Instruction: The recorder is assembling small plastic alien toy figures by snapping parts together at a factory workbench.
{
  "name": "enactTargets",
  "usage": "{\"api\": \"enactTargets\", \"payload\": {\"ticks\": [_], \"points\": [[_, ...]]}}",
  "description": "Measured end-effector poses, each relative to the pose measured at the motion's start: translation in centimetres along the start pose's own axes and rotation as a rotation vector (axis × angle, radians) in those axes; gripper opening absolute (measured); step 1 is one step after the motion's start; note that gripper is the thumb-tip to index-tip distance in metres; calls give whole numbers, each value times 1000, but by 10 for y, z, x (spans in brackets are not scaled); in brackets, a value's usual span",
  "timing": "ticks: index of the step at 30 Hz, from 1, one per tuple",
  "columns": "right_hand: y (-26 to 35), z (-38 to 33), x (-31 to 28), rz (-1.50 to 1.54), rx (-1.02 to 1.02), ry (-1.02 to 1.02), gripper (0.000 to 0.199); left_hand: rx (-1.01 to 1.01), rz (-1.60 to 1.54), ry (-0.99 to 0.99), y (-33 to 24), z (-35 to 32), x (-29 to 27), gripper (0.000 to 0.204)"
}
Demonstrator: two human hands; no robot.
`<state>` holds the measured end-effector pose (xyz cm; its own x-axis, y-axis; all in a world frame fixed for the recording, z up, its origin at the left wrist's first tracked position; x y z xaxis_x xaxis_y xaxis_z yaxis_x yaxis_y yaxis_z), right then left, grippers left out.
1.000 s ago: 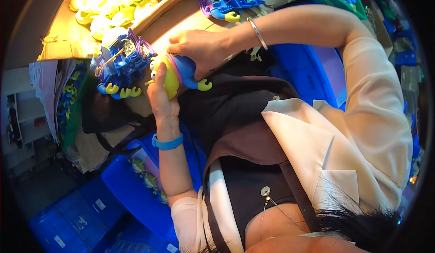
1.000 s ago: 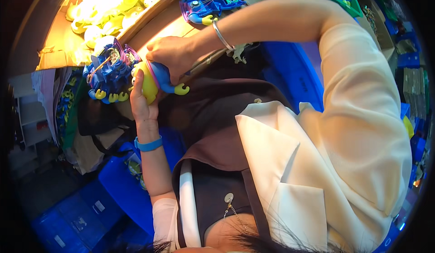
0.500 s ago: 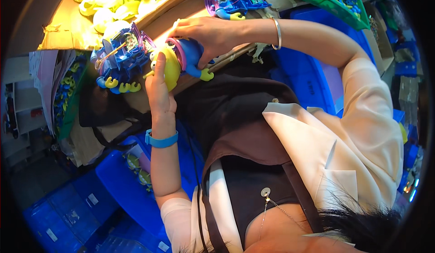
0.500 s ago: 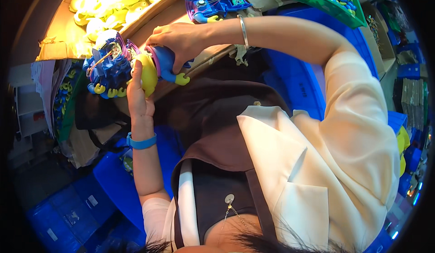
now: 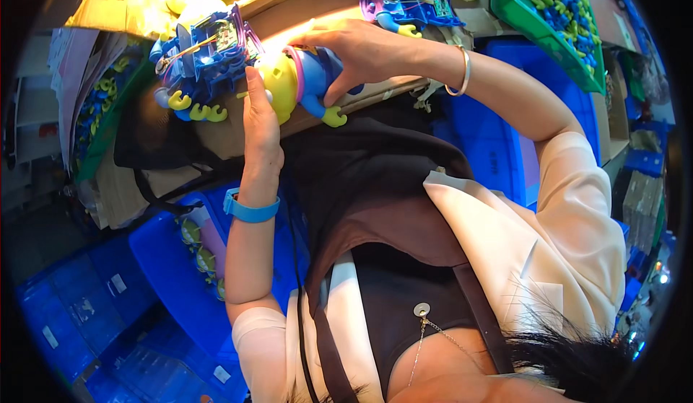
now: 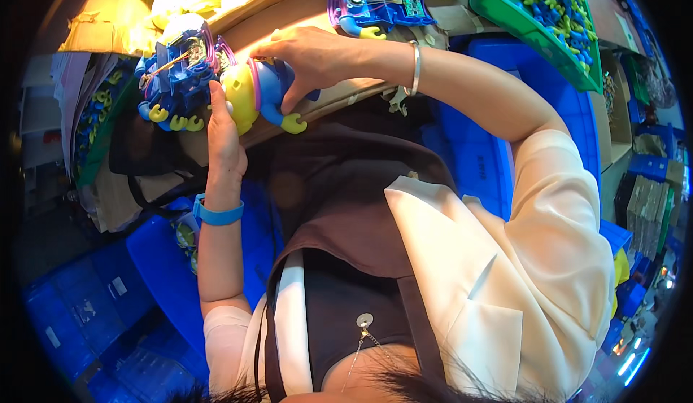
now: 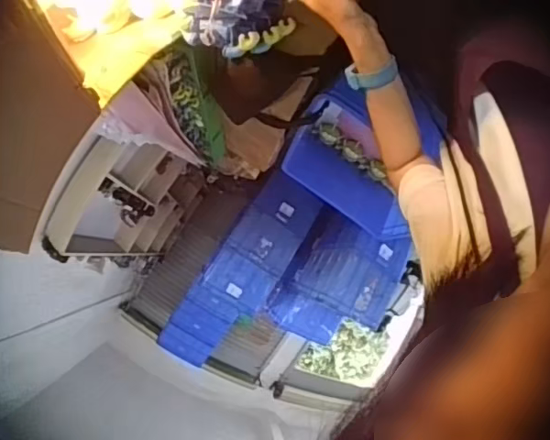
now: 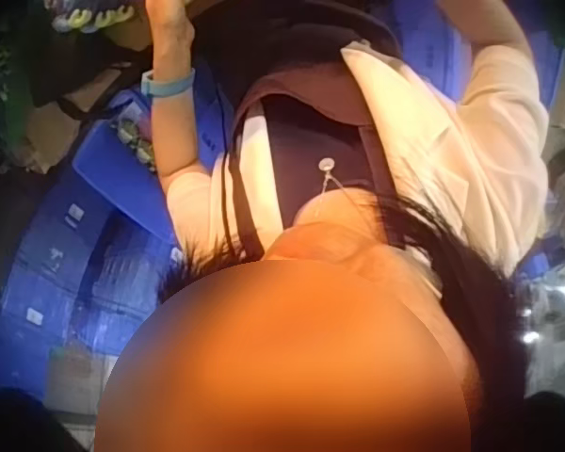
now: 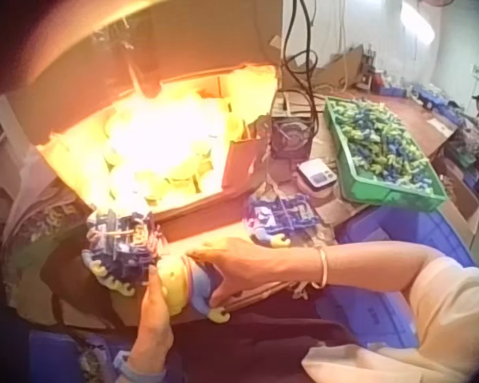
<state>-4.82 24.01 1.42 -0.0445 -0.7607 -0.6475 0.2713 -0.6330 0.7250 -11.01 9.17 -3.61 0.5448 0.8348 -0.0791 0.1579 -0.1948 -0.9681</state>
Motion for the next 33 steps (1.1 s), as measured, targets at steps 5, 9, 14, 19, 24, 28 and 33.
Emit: {"api": "enactTargets", "payload": {"ticks": [5,9,14,19,24,28,33], "points": [[15,1,2,-134,-94,53,85,-208,382,208,10,7,-20,70],[15,3,6,-194,-134,70,84,-89,445,200,0,4,-16,82],[12,10,8,-203,-23,136,84,-15,472,197,6,9,-16,86],[10,9,12,-199,26,179,84,-73,644,231,13,12,-24,87],[17,0,13,-235,10,240,87,-124,821,267,11,-7,-24,91],[11,-6,12,-250,33,211,88,83,1341,-42,-37,-21,-28,63],[20,-6,12,-258,61,206,89,914,1091,-217,-60,-49,4,51]]}}
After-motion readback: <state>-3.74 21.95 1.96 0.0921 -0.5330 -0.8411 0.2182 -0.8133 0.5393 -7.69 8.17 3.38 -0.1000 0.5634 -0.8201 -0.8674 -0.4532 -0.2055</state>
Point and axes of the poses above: each hand's wrist, its own z-axis towards the middle knuckle, its own x-axis out of the palm, y = z × x, the point moved 7 cm from there along z, towards the middle knuckle, and after that the axes turned 14 degrees about z, right-handed, at the moved point
